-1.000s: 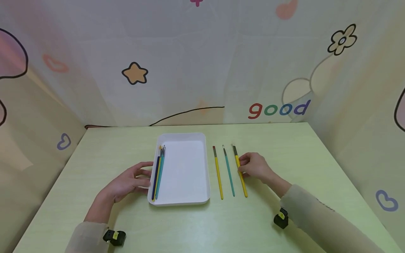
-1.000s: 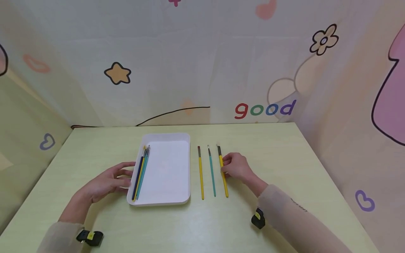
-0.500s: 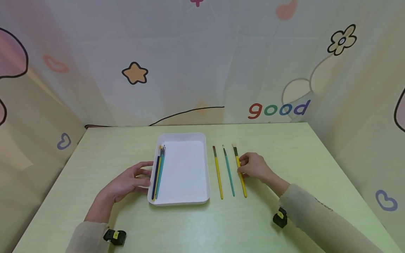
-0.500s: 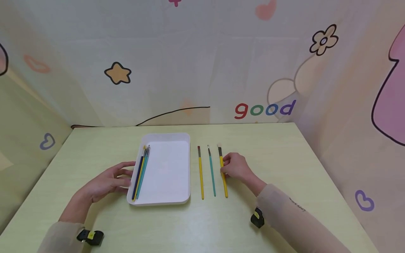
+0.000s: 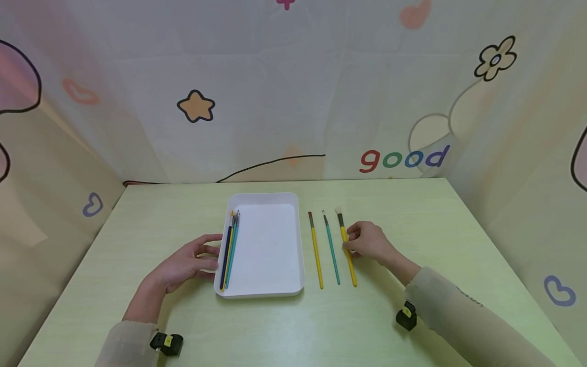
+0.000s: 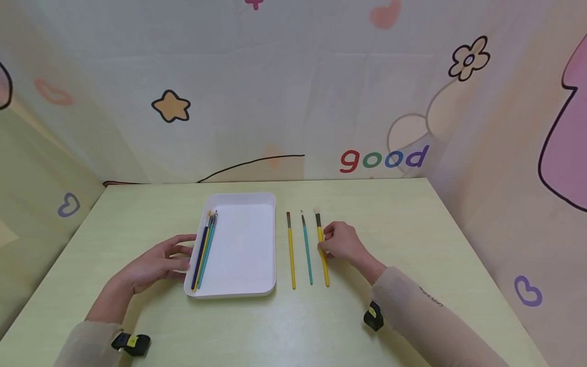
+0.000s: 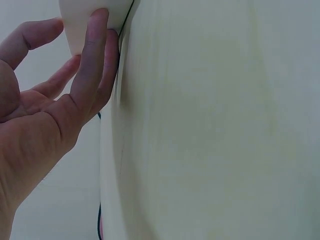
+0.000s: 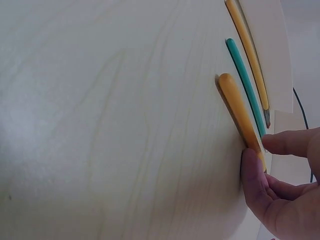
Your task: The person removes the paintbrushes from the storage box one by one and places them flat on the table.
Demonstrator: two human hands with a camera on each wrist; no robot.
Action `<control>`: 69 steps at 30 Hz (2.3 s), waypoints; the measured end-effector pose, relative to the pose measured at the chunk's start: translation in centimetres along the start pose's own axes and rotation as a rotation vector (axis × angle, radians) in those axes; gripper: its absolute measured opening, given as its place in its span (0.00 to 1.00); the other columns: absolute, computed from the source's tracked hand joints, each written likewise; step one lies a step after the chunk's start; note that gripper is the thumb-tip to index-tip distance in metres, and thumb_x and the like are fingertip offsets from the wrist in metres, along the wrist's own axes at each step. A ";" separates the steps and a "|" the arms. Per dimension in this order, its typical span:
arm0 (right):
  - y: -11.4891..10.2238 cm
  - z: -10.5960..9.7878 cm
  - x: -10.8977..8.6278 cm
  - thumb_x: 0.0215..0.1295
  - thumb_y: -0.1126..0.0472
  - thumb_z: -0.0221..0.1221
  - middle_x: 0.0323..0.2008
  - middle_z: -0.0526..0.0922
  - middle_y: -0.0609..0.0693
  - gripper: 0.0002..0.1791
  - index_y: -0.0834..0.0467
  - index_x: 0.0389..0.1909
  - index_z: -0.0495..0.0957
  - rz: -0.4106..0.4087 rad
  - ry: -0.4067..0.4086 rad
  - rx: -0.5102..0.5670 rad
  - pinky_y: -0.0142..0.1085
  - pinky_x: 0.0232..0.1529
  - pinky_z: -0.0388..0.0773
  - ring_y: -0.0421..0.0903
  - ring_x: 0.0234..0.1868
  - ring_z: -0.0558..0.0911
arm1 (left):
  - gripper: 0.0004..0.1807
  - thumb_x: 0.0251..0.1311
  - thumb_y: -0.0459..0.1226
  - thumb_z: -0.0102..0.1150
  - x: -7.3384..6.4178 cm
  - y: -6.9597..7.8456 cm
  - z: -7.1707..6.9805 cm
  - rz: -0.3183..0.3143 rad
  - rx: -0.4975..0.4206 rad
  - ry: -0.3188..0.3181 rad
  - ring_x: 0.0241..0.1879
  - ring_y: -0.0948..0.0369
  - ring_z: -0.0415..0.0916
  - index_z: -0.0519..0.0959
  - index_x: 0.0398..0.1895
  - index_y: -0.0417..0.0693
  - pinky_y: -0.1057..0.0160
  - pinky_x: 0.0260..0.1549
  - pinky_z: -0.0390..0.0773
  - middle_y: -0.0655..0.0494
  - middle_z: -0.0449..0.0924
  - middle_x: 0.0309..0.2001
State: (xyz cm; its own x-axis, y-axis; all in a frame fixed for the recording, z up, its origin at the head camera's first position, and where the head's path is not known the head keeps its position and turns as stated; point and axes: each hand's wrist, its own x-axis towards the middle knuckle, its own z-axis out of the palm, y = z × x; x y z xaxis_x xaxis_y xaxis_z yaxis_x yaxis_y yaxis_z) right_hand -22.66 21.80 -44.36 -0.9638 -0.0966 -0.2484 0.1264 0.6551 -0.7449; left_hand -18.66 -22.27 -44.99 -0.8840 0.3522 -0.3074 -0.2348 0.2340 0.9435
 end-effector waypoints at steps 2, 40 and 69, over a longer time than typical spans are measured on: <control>-0.1 0.0 0.0 0.64 0.67 0.68 0.38 0.76 0.57 0.21 0.71 0.53 0.74 0.008 0.003 -0.001 0.36 0.34 0.86 0.49 0.32 0.79 | 0.41 0.64 0.28 0.63 0.0 0.0 0.0 0.001 -0.002 -0.001 0.51 0.46 0.79 0.57 0.79 0.43 0.50 0.49 0.84 0.34 0.67 0.64; -4.8 1.2 -0.5 0.71 0.67 0.62 0.48 0.80 0.63 0.23 0.75 0.61 0.70 -0.157 -0.141 0.380 0.53 0.55 0.80 0.58 0.47 0.84 | 0.41 0.65 0.29 0.63 0.0 -0.3 -0.3 0.015 -0.016 -0.016 0.51 0.47 0.78 0.56 0.79 0.42 0.49 0.50 0.83 0.34 0.66 0.62; -10.0 8.0 1.3 0.74 0.68 0.59 0.55 0.79 0.65 0.25 0.75 0.66 0.67 -0.111 -0.441 0.502 0.46 0.54 0.82 0.60 0.56 0.83 | 0.47 0.61 0.29 0.69 -0.1 -0.4 -0.3 0.017 -0.032 -0.041 0.51 0.47 0.78 0.54 0.79 0.42 0.53 0.50 0.83 0.34 0.66 0.63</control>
State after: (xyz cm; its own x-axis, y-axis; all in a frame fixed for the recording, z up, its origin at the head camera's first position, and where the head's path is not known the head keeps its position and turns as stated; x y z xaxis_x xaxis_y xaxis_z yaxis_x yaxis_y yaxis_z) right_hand -23.30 9.13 -42.13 -0.8048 -0.5099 -0.3040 0.2283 0.2069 -0.9514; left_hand -18.62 -22.68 -45.26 -0.8709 0.3927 -0.2953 -0.2334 0.1983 0.9520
